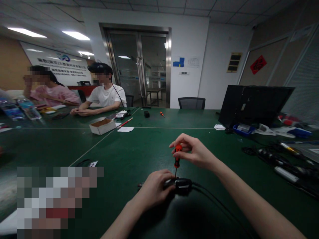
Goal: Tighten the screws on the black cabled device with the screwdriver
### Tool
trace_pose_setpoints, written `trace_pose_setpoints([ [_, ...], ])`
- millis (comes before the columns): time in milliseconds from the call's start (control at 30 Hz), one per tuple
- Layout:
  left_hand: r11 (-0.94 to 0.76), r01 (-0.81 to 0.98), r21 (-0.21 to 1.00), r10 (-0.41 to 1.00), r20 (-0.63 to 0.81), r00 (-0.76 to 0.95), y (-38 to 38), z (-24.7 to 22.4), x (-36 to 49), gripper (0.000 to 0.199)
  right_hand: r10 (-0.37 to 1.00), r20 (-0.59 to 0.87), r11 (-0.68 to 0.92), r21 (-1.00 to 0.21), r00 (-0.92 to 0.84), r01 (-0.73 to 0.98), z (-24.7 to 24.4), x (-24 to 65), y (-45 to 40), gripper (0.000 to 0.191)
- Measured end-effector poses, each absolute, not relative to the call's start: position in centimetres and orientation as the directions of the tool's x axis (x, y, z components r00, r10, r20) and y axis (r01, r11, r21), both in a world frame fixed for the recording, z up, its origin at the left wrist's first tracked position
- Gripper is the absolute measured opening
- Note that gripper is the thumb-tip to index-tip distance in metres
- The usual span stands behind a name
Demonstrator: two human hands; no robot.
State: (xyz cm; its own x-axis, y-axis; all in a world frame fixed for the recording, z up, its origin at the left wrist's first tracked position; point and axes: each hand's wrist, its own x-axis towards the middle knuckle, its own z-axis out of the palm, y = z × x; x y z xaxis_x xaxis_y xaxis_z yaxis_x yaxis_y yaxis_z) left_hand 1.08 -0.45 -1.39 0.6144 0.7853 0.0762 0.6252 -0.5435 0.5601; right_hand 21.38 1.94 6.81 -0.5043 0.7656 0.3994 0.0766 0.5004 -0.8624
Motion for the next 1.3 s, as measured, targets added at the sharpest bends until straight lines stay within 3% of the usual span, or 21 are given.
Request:
trace_pose_setpoints([
  [200, -0.546, 0.627, 0.555, 0.786, 0.083, 0.612, -0.6, -1.2, 1.0, 0.019, 0.736, 0.448, 0.613, -0.760, -0.507, 0.218, 7.7, 21.8, 1.7, 0.021],
  [400, -0.553, 0.624, 0.552, 0.781, 0.083, 0.619, -0.6, -1.1, 1.1, 0.020, 0.754, 0.392, 0.527, -0.840, -0.528, 0.130, 7.4, 21.6, 1.5, 0.014],
  [767, -0.546, 0.632, 0.550, 0.782, 0.064, 0.620, -0.6, -1.0, 1.1, 0.021, 0.801, 0.288, 0.354, -0.935, -0.525, 0.028, 6.8, 21.7, 2.0, 0.032],
  [967, -0.553, 0.626, 0.549, 0.782, 0.083, 0.618, -0.5, -1.3, 1.0, 0.021, 0.773, 0.419, 0.554, -0.811, -0.477, 0.185, 7.6, 21.9, 1.9, 0.016],
  [1067, -0.553, 0.627, 0.548, 0.782, 0.081, 0.619, -0.5, -1.4, 1.0, 0.022, 0.748, 0.441, 0.616, -0.739, -0.496, 0.273, 8.1, 22.2, 1.7, 0.020],
  [1167, -0.554, 0.623, 0.553, 0.780, 0.083, 0.620, -0.6, -1.4, 1.0, 0.022, 0.749, 0.414, 0.604, -0.748, -0.517, 0.276, 8.3, 22.3, 1.3, 0.026],
  [1300, -0.545, 0.629, 0.555, 0.785, 0.075, 0.615, -0.6, -1.1, 1.1, 0.022, 0.766, 0.398, 0.560, -0.798, -0.505, 0.221, 8.0, 21.9, 1.1, 0.010],
])
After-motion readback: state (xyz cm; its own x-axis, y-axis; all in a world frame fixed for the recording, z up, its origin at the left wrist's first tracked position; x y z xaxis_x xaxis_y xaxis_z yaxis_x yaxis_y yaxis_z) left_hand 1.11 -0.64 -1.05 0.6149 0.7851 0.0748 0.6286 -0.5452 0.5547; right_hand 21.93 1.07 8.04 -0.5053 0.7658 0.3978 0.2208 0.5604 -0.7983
